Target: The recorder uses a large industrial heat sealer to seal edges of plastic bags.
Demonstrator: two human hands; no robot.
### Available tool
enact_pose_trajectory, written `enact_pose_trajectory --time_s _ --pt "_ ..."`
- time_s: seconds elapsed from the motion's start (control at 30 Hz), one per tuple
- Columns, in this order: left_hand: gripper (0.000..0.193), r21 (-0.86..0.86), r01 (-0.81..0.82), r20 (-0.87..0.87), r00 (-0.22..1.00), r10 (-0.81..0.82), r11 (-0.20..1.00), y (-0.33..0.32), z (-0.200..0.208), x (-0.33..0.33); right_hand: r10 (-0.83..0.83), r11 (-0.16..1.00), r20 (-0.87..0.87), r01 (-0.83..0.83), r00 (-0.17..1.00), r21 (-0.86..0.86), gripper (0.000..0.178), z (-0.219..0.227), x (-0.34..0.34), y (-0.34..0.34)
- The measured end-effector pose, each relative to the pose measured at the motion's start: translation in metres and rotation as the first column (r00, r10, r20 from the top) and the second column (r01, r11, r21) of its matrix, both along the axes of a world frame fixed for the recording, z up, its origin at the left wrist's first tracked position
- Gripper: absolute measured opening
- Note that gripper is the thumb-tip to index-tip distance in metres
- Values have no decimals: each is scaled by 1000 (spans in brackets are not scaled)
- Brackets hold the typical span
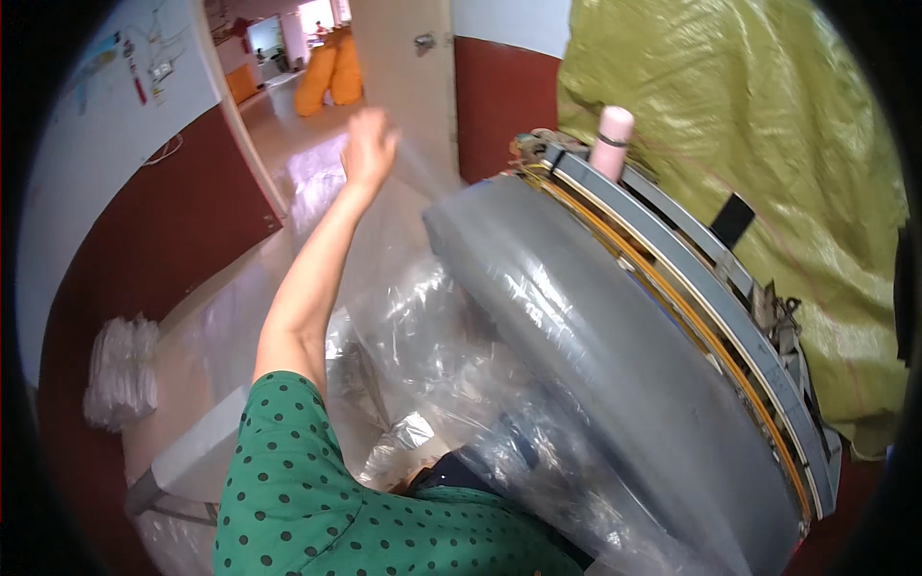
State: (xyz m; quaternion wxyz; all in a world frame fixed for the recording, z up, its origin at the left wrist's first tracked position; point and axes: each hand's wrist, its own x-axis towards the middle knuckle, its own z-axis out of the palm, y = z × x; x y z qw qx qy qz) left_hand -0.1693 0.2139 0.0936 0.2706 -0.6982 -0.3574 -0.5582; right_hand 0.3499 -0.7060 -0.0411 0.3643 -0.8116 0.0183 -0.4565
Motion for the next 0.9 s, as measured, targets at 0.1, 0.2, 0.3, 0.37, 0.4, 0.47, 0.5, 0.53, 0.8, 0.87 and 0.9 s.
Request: enact_pose_trajectory --time_s 0.1,0.2,0.3,0.37,0.4,0.47,0.5,0.53,0.8,0.87,0.9 --pt "22 -206 209 405 908 -111 956 -36 24 75 -20 988 -115 2 993 -152 32 -4 21 12" --pt "43 -657 318 -51 886 -462 684 -13 -61 107 -22 974 -272 -41 962 -223 35 -19 51 15" --pt "66 -939 -32 -210 841 -499 342 15 -144 114 34 956 -357 -134 934 -260 37 -38 92 12" --pt "67 -901 -91 -291 851 -436 424 7 -143 135 -36 963 -383 -71 923 -261 35 -14 64 31" --pt "68 -848 -192 -385 864 -325 494 8 -143 138 -115 912 -373 -51 921 -408 35 -21 67 29" --pt "69 -835 -203 -397 865 -305 512 21 -146 138 -220 853 -370 -6 903 -522 36 -23 66 34" --pt "70 -824 -213 -401 874 -275 526 28 -147 138 -238 851 -373 8 897 -525 36 -23 69 33" --pt "69 -819 -234 -407 881 -242 525 35 -147 137 -240 857 -350 28 905 -515 36 -26 76 27" --pt "36 -554 129 24 990 -139 822 5 -125 194 -230 911 -384 60 894 -408 25 12 29 90" --pt "31 -507 387 254 921 -296 770 -5 -120 200 -258 884 -341 78 904 -461 30 9 37 106" --pt "30 -467 505 325 861 -391 726 -14 -122 204 -189 959 -431 72 882 -273 35 15 36 122"
